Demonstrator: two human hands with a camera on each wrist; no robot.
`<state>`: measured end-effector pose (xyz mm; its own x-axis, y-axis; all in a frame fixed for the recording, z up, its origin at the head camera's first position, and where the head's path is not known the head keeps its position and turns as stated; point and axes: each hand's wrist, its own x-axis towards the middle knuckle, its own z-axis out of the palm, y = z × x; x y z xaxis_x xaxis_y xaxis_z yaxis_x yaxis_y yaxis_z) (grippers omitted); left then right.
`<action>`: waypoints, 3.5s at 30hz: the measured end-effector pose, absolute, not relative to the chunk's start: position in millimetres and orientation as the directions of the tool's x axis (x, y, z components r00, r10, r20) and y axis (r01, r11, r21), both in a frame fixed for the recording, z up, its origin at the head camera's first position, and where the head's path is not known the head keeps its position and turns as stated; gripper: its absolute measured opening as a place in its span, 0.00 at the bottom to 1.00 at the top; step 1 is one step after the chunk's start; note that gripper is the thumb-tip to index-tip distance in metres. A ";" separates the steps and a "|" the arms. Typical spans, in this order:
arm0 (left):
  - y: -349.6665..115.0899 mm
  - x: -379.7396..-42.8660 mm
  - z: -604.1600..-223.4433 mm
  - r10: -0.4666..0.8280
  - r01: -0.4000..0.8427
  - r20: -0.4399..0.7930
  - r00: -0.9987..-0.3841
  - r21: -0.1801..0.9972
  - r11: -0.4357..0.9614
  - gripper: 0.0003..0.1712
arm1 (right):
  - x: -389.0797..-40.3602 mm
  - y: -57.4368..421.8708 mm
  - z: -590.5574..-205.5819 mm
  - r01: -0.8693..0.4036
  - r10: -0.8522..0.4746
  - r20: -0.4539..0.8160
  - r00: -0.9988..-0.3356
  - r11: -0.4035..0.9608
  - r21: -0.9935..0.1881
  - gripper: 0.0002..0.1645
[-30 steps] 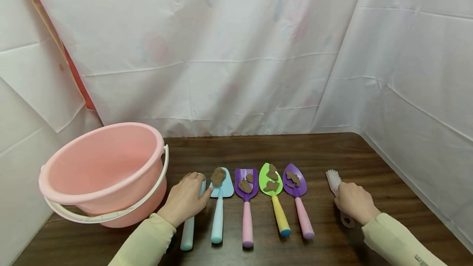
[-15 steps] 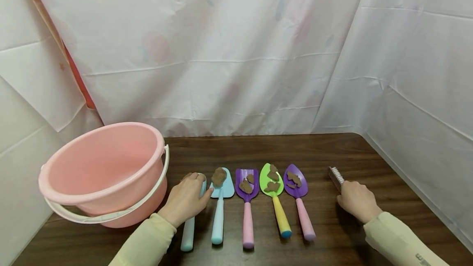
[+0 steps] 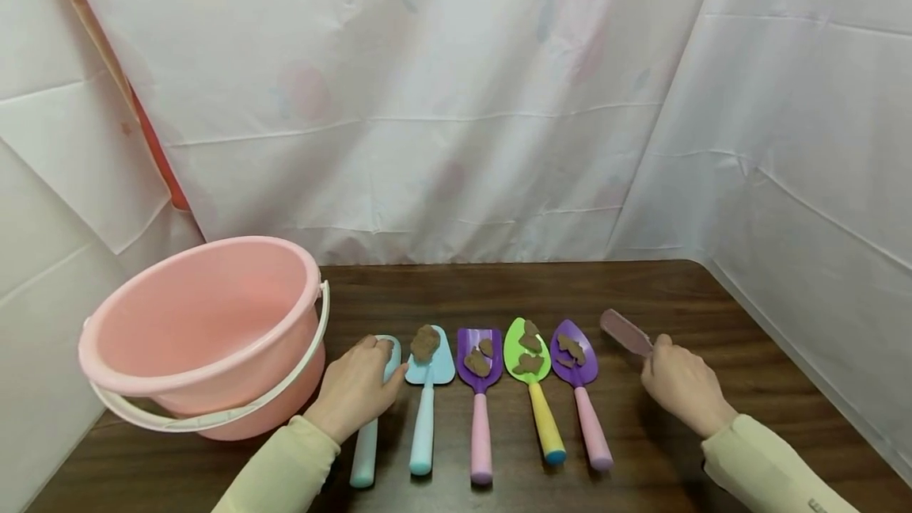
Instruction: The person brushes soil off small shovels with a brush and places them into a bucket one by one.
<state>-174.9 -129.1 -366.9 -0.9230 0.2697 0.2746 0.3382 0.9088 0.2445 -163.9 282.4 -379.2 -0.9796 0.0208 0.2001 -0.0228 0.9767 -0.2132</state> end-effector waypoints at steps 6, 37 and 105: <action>-132.1 -173.6 -367.2 0.220 0.288 0.258 -0.941 0.264 0.921 0.16 | -165.3 275.9 -379.5 -0.057 0.012 0.282 -0.959 0.970 -0.236 0.17; -139.4 -153.9 -381.0 0.075 0.088 0.065 -0.995 0.216 0.973 0.34 | -167.0 247.8 -376.4 -0.213 -0.097 0.333 -0.938 0.919 -0.332 0.19; -95.5 -139.5 -349.4 0.153 0.242 0.224 -0.963 0.455 0.857 0.15 | -156.8 215.5 -375.8 -0.355 -0.243 0.383 -0.891 0.899 -0.255 0.17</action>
<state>-139.5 -95.5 -349.4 -0.9626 0.1531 0.2236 0.2420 0.8569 0.4551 -156.8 215.5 -375.8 -0.8909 -0.2434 0.3835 -0.3554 0.8993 -0.2548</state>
